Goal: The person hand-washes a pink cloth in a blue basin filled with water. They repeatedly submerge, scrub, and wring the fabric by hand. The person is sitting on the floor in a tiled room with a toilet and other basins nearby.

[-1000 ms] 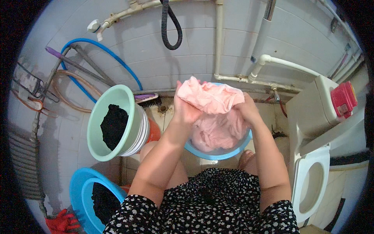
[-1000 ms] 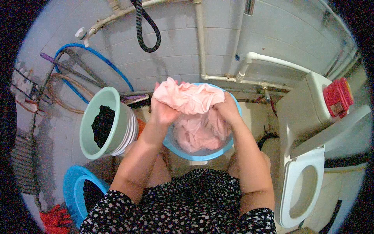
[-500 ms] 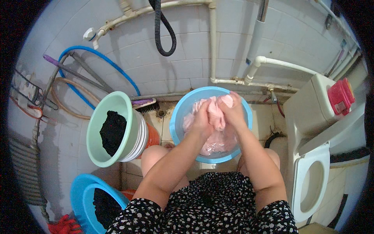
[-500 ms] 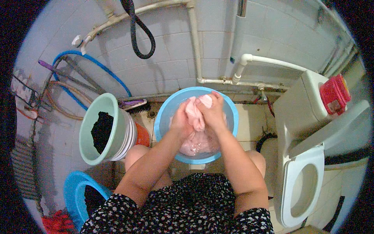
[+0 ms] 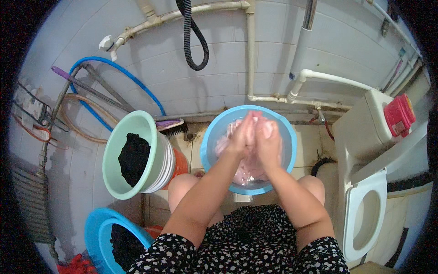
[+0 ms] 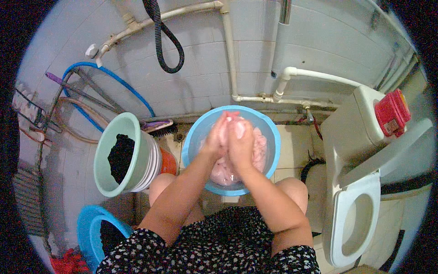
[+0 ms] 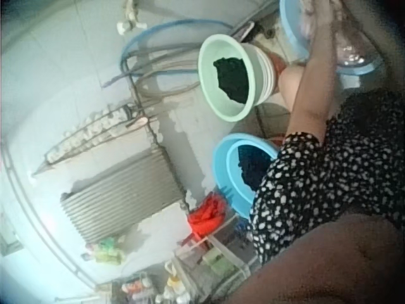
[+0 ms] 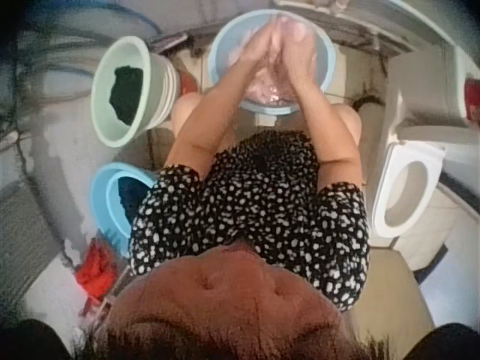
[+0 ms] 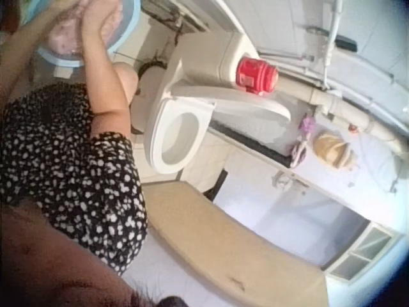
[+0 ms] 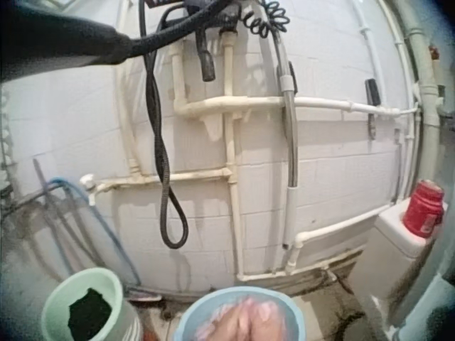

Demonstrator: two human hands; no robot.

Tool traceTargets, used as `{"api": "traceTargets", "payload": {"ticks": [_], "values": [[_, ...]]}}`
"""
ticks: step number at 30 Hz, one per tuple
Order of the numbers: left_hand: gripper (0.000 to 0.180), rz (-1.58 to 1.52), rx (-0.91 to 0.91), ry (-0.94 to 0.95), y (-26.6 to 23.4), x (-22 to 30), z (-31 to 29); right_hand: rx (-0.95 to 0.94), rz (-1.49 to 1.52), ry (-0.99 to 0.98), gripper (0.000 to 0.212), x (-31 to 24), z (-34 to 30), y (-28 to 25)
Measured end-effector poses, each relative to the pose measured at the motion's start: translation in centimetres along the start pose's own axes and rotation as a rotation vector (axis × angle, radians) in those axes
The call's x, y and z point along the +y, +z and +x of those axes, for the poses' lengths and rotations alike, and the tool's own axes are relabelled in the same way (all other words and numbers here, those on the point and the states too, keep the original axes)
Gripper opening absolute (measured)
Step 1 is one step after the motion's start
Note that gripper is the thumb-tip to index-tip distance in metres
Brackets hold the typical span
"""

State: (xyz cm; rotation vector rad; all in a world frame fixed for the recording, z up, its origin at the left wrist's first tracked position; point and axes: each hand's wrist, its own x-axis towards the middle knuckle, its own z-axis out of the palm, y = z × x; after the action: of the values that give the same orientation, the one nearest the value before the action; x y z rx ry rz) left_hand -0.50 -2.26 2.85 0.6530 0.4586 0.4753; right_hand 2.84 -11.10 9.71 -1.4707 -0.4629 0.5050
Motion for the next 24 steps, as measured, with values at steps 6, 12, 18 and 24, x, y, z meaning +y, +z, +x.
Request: {"api": "traceTargets", "payload": {"ticks": [6,12,18,24], "values": [[0.045,-0.228,0.048,-0.091,-0.4,0.0,-1.6,0.035,-0.462,-0.64,0.028,4.9,2.4,0.5],[0.046,-0.152,0.153,0.105,0.3,-0.2,-1.8,-0.239,-0.161,-0.477,0.044,4.4,0.9,1.0],[0.049,-0.014,0.039,-0.005,-2.4,-2.0,-2.2,-0.188,-0.265,-0.55,0.037,6.8,3.2,-0.2],[0.037,-0.184,0.03,-0.005,-0.8,-3.2,-1.3,-0.341,-0.434,-0.691,0.034,6.8,1.9,-0.5]]}}
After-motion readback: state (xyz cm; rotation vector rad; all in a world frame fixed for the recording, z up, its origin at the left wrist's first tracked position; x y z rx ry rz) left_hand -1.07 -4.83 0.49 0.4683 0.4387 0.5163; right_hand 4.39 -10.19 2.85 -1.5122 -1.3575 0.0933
